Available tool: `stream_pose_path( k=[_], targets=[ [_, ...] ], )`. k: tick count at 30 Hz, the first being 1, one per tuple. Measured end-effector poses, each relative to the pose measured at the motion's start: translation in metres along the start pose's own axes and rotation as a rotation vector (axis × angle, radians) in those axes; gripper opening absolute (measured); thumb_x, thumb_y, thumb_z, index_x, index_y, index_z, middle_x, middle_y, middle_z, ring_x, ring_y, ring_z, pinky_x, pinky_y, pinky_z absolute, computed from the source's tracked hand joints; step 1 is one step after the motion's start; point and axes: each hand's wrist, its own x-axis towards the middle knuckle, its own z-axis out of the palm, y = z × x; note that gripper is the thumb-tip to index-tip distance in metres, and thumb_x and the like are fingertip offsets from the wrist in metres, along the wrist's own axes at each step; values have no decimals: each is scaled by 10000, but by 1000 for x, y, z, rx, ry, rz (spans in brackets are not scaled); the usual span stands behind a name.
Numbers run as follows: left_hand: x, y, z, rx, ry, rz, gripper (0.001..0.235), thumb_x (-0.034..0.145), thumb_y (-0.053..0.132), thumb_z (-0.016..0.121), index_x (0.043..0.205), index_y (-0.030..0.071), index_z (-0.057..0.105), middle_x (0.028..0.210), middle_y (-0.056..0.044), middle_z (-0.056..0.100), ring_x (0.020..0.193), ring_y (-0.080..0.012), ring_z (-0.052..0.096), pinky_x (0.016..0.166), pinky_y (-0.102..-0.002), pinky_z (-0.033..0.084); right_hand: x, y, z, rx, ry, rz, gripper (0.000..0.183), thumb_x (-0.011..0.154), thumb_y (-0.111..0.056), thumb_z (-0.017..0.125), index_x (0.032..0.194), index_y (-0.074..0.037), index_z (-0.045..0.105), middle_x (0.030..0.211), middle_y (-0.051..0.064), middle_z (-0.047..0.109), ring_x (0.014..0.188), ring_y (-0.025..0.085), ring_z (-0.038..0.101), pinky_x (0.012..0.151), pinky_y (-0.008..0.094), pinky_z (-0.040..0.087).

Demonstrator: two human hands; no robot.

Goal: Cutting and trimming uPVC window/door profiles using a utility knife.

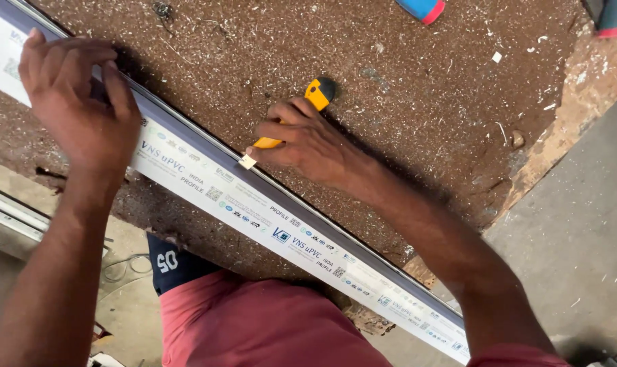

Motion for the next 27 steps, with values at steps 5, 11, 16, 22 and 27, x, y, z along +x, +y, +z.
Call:
stream_pose_path(
  k=[5,11,16,22,27],
  targets=[
    [19,27,-12,-103,83,-29,283,977,-111,495,1123,16,702,1172,-137,760,1161,-251,707,1251,-532,387,37,9,6,-23,15,-29,477,866,28,685,1229,-269,776,1236,-14,667,1209,229,547,1042,404,405],
    [15,22,-7,-149,265,-96,371,1048,-104,454,1359,-9,633,1377,-182,690,1359,-322,583,1240,-482,440,77,20,12,-53,63,-74,427,852,-2,745,1181,-272,787,1203,-14,649,1221,219,535,1070,417,398],
    [11,17,-5,-243,357,-130,351,1121,-15,442,1457,-3,541,1451,-176,608,1389,-305,539,1246,-463,438,111,29,19,-77,36,-56,448,884,35,687,1196,-267,799,1187,-15,663,1162,202,542,1041,397,402],
    [14,32,-18,-252,349,-235,363,1124,18,420,1480,-6,487,1471,-169,571,1407,-296,508,1253,-442,402,148,36,17,-87,112,-85,366,916,-8,686,1175,-239,801,1327,41,657,1206,213,533,1067,402,411],
    [18,46,-35,-278,319,-330,383,1120,3,416,1498,-18,468,1507,-185,542,1430,-316,480,1254,-447,375,176,41,11,-88,63,-119,394,890,16,703,1161,-247,815,1283,15,673,1205,215,544,1045,411,414]
  ],
)
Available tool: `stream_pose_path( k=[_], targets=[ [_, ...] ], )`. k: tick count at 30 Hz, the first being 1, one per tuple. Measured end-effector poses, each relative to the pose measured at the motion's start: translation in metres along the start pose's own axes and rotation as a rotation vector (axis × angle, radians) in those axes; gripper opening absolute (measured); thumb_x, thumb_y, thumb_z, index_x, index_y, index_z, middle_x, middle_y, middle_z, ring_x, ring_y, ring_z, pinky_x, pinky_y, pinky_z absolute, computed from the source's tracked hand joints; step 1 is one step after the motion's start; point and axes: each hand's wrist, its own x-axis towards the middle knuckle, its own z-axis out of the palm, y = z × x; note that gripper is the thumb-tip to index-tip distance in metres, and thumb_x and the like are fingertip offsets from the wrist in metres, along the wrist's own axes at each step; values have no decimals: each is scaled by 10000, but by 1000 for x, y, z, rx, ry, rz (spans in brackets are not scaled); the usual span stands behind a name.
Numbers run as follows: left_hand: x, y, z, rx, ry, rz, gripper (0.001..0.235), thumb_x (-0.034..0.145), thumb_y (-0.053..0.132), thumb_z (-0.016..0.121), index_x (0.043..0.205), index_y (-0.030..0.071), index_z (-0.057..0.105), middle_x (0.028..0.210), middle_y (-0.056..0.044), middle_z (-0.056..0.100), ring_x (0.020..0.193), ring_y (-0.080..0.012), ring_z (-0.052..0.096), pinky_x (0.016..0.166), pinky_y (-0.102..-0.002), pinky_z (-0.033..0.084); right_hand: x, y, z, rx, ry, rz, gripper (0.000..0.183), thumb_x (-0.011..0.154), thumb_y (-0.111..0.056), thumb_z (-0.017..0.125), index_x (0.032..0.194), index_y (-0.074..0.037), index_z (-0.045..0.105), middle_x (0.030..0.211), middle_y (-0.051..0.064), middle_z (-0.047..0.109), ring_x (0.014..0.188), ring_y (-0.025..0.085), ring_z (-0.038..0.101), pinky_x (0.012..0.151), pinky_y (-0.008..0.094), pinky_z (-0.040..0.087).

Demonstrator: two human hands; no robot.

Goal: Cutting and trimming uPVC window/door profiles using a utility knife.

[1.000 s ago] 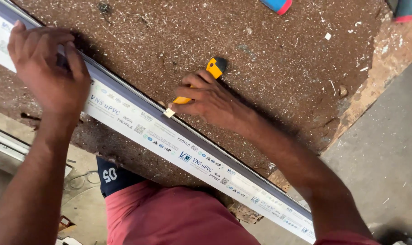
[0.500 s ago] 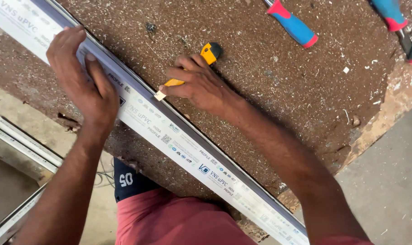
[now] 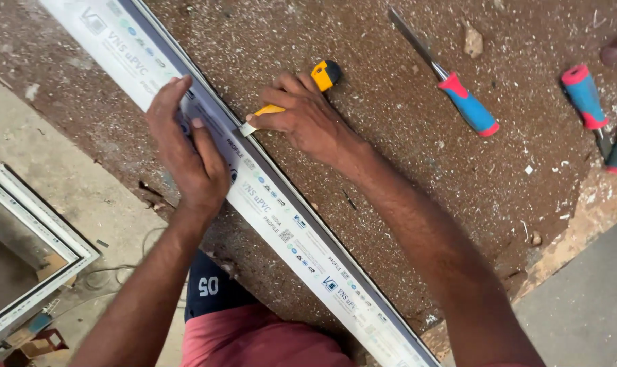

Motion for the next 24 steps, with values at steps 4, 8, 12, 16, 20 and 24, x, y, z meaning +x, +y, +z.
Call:
stream_pose_path(
  k=[4,8,12,16,20,24],
  targets=[
    [-1,-4,0,-60,19,21,429,1087,-24,412,1515,-19,434,1534,-188,520,1453,-332,450,1271,-456,357,19,6,4,21,37,-10,358,868,-24,721,1122,-260,809,1239,20,682,1173,218,548,1007,407,410],
    [0,-3,1,-85,50,21,461,1053,-48,420,1512,-2,422,1521,-176,536,1441,-330,452,1270,-466,346,44,16,9,50,36,-3,357,883,-29,723,1159,-238,810,1157,6,676,1125,219,545,971,406,415],
    [3,2,-2,-54,52,-34,536,982,-89,426,1509,6,437,1517,-186,525,1437,-334,470,1265,-477,356,71,24,10,29,53,-46,343,929,-17,679,1174,-218,810,1117,-15,671,1113,197,551,956,401,416],
    [0,-11,8,-86,91,11,598,893,-118,407,1478,3,438,1472,-201,539,1458,-367,478,1294,-500,325,98,33,14,95,65,-50,243,980,-115,661,1152,-190,814,1055,24,650,1080,243,541,921,433,395],
    [-5,-7,22,-69,122,18,641,841,-122,395,1470,-6,443,1428,-223,543,1433,-371,503,1347,-532,308,111,50,24,101,123,-71,236,1034,-106,615,1124,-200,812,1041,21,653,1103,253,551,965,442,397],
    [-14,-3,0,-119,111,-75,646,775,-72,481,1420,-30,473,1384,-263,522,1393,-440,469,1301,-517,284,118,40,20,-141,336,30,165,938,-56,655,1070,-79,752,1031,154,660,1043,376,585,901,490,426]
  ],
)
